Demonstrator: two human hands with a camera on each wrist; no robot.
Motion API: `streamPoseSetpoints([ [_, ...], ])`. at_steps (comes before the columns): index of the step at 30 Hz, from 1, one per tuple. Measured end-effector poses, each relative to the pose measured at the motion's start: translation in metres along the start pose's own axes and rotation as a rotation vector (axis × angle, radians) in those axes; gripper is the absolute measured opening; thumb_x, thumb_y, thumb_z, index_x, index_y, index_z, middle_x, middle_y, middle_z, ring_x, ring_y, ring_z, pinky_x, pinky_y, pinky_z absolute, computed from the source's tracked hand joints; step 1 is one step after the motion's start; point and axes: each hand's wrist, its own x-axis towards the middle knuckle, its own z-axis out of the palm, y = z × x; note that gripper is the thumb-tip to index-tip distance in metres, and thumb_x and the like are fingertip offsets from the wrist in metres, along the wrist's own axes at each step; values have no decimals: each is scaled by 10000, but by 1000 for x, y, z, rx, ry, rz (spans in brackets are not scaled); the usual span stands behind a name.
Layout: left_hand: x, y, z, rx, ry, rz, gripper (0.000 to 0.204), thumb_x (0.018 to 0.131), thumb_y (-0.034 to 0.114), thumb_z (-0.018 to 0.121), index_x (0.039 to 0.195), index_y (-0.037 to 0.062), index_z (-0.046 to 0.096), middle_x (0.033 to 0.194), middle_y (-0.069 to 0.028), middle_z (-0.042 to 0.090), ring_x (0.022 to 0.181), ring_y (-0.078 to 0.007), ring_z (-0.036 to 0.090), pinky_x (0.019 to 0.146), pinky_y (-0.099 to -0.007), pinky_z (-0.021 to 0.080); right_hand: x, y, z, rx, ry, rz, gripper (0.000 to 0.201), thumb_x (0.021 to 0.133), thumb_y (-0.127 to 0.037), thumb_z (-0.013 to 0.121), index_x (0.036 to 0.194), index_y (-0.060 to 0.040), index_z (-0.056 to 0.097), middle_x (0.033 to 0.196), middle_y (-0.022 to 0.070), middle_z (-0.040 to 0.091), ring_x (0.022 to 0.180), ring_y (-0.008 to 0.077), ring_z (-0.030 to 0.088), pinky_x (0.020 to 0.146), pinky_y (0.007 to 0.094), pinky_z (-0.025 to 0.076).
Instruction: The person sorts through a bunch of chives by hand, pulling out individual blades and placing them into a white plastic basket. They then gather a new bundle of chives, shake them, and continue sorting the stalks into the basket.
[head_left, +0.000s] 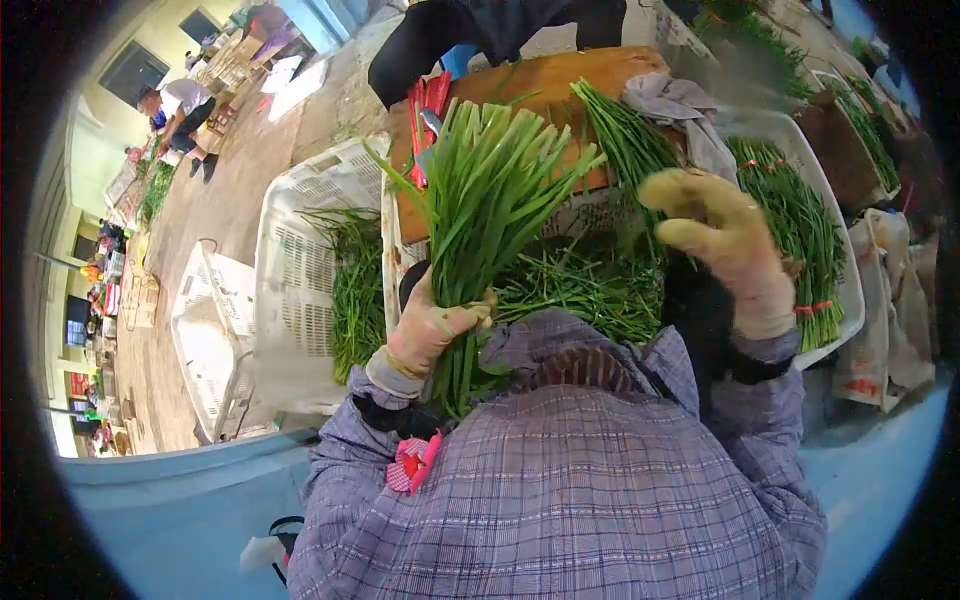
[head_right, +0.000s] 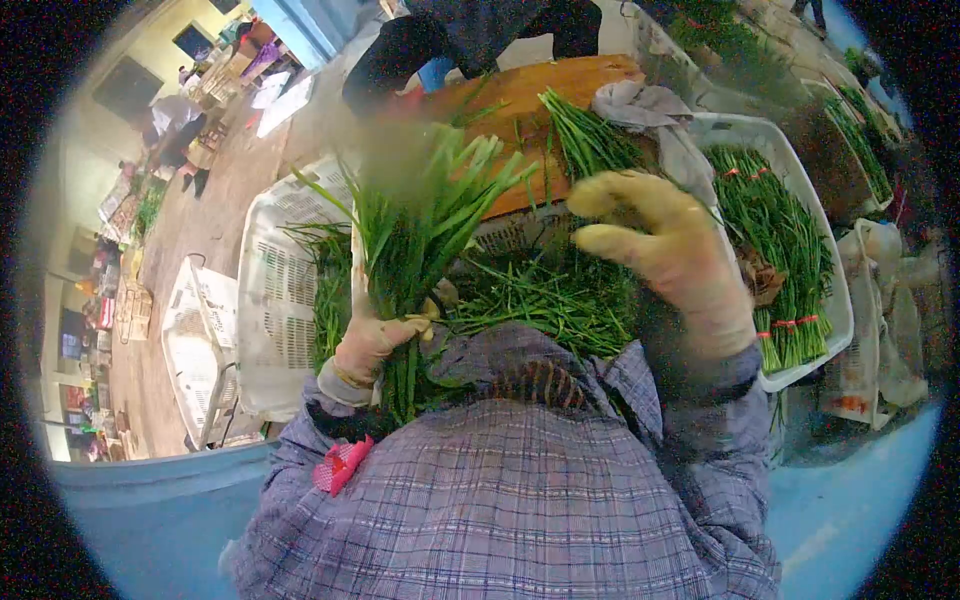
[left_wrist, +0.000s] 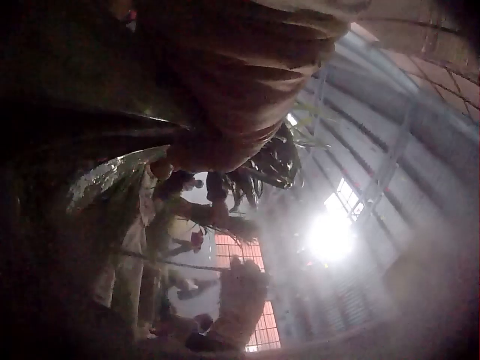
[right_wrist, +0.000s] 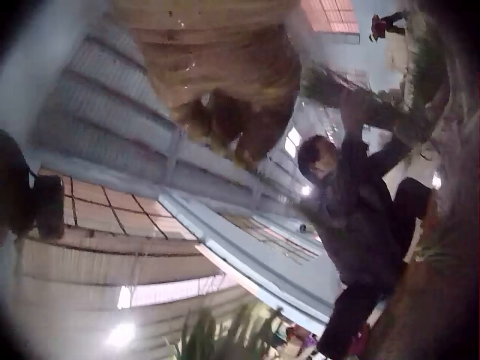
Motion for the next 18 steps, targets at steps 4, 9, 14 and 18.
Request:
streamPoseSetpoints([
  [4, -4, 2, 7, -24, -40, -106, 367, 761, 11, 714, 1097, -5, 568, 909, -82, 648, 710, -140, 590, 640, -281, 495, 21, 0, 36, 292, 201, 67, 367, 813, -240, 760, 1038, 9, 613, 975, 42, 614, 887, 117, 561, 834, 256, 454],
  [9, -8, -7, 15, 35, -84, -147, 374, 771, 32, 698, 1120, -5, 570, 906, -77, 646, 713, -136, 583, 641, -272, 477, 28, -1, 77, 542, 125, 150, 428, 853, -249, 717, 1150, -9, 525, 1010, 29, 610, 920, 105, 560, 818, 269, 460],
  [14, -2, -15, 9, -160, -292, -287, 517, 734, 131, 734, 1201, 10, 548, 992, -81, 645, 810, -162, 601, 725, -304, 487, 30, 13, 95, 708, -53, 129, 420, 901, -205, 619, 1264, -19, 520, 1172, 38, 606, 1021, 150, 586, 895, 288, 462],
  [18, -12, -23, 8, -438, -282, -326, 680, 701, 217, 766, 1292, 20, 493, 1135, -98, 619, 947, -202, 608, 821, -336, 491, 28, 8, 90, 733, -159, 206, 414, 896, -132, 606, 1277, -9, 502, 1189, 57, 596, 1035, 159, 585, 932, 297, 449],
])
